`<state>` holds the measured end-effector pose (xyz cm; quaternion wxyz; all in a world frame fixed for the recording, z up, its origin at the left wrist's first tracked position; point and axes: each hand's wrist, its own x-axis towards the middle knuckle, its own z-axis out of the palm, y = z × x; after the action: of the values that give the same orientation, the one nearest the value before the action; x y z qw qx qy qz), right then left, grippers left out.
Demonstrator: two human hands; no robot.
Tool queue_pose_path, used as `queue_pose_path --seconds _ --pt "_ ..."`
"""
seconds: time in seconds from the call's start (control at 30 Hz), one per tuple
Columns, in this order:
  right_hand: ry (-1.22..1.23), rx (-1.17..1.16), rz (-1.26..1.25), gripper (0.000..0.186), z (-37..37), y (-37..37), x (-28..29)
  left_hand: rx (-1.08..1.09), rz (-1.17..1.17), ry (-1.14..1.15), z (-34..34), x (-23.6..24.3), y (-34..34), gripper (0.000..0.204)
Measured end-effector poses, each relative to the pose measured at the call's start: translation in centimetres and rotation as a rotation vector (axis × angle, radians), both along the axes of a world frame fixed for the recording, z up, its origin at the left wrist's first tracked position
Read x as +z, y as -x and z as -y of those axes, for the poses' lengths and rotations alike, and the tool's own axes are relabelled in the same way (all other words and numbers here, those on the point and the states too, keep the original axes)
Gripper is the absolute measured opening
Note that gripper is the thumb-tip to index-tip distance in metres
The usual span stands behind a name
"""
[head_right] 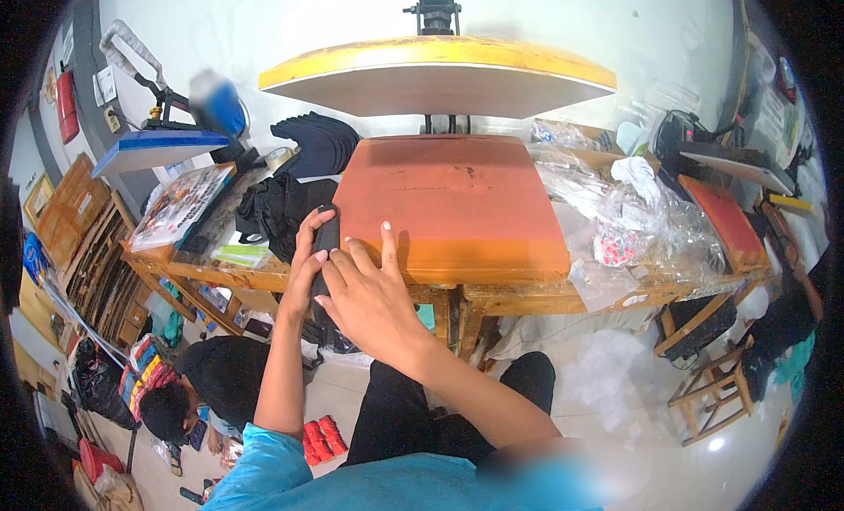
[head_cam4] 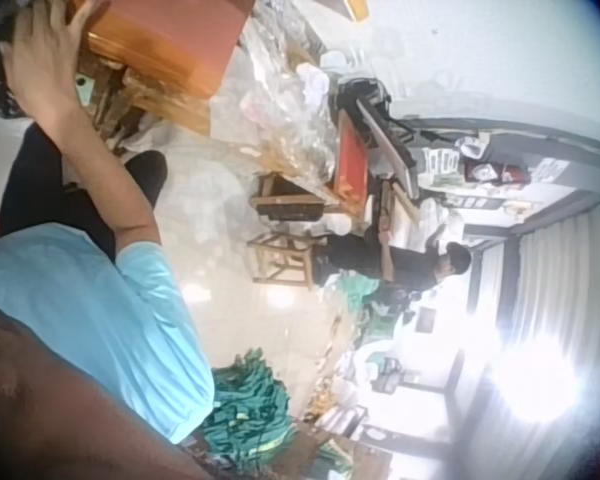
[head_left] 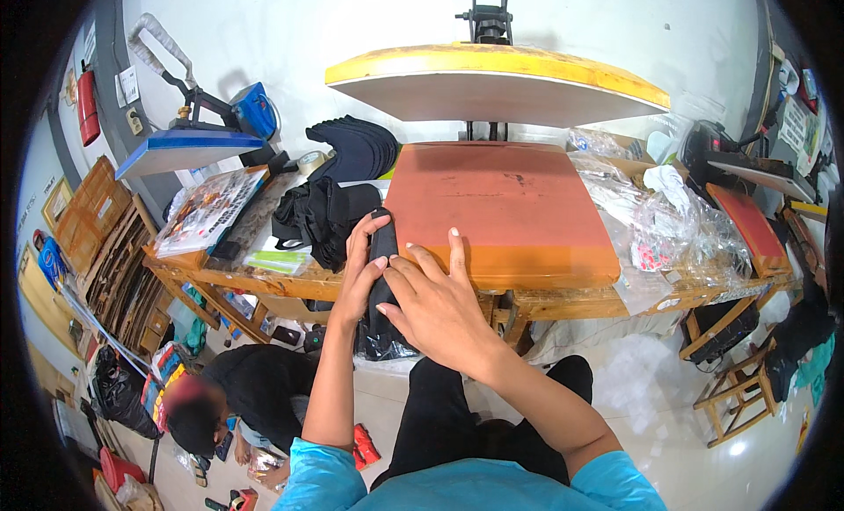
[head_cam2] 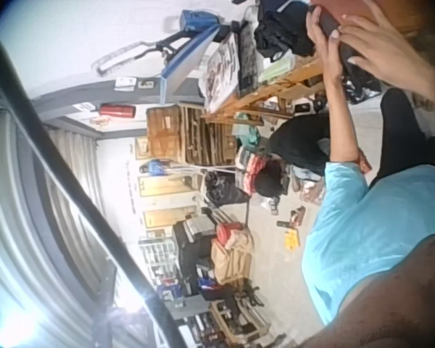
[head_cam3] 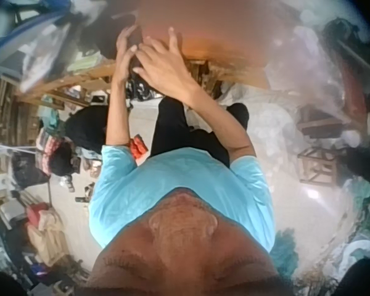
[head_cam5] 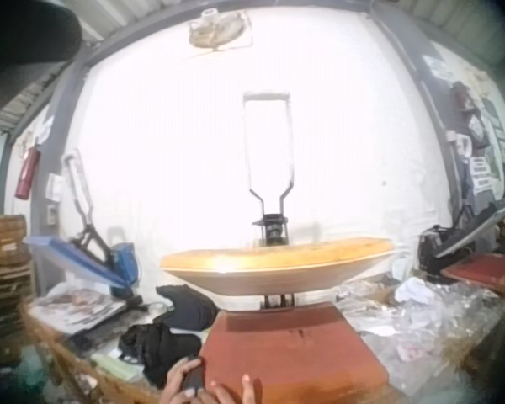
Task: The person prepares small black fabric items for printing by applying a label and then uses a manual heat press to secure the print.
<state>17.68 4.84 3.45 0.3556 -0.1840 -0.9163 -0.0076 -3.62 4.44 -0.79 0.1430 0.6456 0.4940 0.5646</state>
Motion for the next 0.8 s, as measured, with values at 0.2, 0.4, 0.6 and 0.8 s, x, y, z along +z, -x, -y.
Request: queue_pose_path --seconds 0.2,0.4,0.6,0.8 --pt "-0.053 -0.021 -0.017 0.051 0.0 0.2 0.0 -0.032 0.127 0.004 -1.2 -1.3 0.2 0.076" --pt "-0.059 -0.016 -0.024 0.050 -0.1 0.2 -0.3 -0.012 0.127 0.017 -0.7 -1.9 0.4 0.098" --pt "-0.031 -0.009 0.014 0.044 -0.2 -0.2 0.3 -0.083 -0.038 0.015 -0.3 -1.1 1.9 0.112" --pt "-0.027 0.042 0.044 0.047 -0.9 -0.9 0.9 -0.089 -0.071 0.138 0.0 -0.4 2.6 0.115"
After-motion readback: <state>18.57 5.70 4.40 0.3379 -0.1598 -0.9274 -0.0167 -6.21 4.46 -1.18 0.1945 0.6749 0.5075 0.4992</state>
